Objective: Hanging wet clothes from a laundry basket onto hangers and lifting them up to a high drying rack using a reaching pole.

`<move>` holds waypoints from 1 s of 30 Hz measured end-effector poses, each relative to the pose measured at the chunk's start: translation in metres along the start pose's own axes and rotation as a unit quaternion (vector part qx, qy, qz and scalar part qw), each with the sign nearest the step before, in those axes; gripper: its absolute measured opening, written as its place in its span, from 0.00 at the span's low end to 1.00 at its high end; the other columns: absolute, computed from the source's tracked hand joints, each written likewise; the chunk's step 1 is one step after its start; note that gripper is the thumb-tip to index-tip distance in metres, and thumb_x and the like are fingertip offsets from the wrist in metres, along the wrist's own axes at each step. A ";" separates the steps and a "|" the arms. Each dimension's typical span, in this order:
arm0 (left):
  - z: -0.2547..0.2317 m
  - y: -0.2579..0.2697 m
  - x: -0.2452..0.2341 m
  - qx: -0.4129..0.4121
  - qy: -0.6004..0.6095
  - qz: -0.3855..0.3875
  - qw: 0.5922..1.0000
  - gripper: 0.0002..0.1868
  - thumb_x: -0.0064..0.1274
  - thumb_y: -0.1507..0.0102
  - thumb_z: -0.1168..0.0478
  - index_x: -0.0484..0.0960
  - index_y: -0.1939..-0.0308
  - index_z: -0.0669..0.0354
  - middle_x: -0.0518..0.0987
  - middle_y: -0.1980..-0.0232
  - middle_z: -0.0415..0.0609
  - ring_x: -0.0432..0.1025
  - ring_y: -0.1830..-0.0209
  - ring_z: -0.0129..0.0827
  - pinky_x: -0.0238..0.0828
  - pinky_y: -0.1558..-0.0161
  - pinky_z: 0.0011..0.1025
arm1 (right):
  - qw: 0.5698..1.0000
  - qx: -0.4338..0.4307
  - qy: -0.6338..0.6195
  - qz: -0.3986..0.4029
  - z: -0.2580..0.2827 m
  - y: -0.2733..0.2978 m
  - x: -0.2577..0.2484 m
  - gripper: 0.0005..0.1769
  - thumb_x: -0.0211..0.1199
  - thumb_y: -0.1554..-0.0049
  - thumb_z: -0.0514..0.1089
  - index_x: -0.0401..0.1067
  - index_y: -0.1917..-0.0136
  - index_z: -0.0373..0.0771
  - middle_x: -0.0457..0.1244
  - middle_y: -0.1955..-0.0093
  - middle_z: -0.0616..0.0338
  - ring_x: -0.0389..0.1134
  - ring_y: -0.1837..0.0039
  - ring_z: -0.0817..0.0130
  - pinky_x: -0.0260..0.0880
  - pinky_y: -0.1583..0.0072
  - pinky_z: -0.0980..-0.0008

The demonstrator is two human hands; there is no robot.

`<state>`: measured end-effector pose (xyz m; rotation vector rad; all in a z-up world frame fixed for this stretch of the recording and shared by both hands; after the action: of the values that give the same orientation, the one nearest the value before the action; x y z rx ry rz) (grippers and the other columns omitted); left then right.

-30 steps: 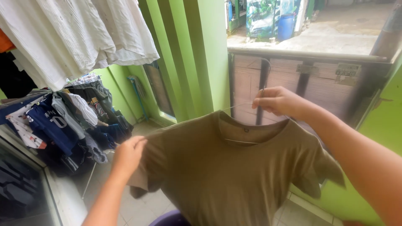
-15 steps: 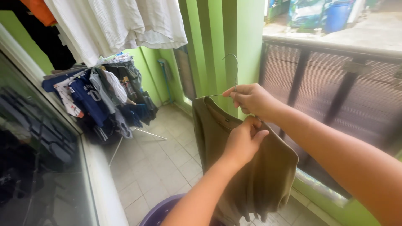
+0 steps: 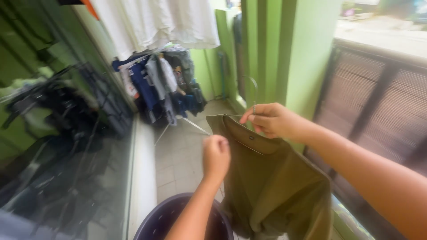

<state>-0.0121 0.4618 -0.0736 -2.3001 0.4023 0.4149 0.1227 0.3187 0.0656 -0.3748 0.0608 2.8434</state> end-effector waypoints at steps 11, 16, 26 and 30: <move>0.043 0.057 -0.150 -0.225 0.022 -0.069 0.972 0.32 0.63 0.42 0.62 0.68 0.36 0.63 0.69 0.39 0.57 0.70 0.55 0.46 0.70 0.54 0.39 | 0.965 -0.181 0.186 0.034 0.083 0.003 -0.033 0.18 0.56 0.34 0.50 0.77 0.52 0.34 0.63 0.64 0.68 0.53 0.69 0.77 0.55 0.65 0.73; 0.003 0.099 -0.238 -0.255 0.193 0.005 0.947 0.17 0.67 0.43 0.63 0.78 0.54 0.64 0.78 0.63 0.43 0.70 0.67 0.26 0.69 0.64 0.27 | 0.942 -0.203 0.266 -0.024 0.097 -0.012 -0.038 0.16 0.54 0.35 0.51 0.78 0.49 0.41 0.60 0.70 0.64 0.57 0.65 0.76 0.59 0.59 0.73; -0.112 0.128 -0.308 -0.332 0.020 0.136 0.933 0.21 0.46 0.34 0.43 0.82 0.49 0.51 0.82 0.56 0.32 0.71 0.62 0.15 0.70 0.59 0.20 | 0.925 -0.316 0.191 0.090 0.117 -0.007 0.117 0.17 0.55 0.34 0.52 0.75 0.56 0.39 0.61 0.67 0.67 0.60 0.61 0.78 0.61 0.57 0.74; -0.121 0.149 -0.333 -0.326 0.084 0.095 0.937 0.17 0.53 0.34 0.48 0.85 0.55 0.55 0.80 0.63 0.34 0.68 0.66 0.18 0.66 0.61 0.23 | 0.914 -0.342 0.191 0.109 0.132 0.015 0.165 0.15 0.56 0.34 0.50 0.74 0.56 0.39 0.61 0.68 0.66 0.59 0.62 0.77 0.61 0.59 0.73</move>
<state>-0.3499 0.3281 0.0502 -2.9703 0.6501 0.5032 -0.0681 0.3572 0.1502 -1.1205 -0.8859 2.8672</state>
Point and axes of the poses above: each hand's wrist, its own y-axis away from the middle knuckle, its own x-axis out of the palm, z = x × y, the point moved 6 cm from there along -y, towards the middle knuckle
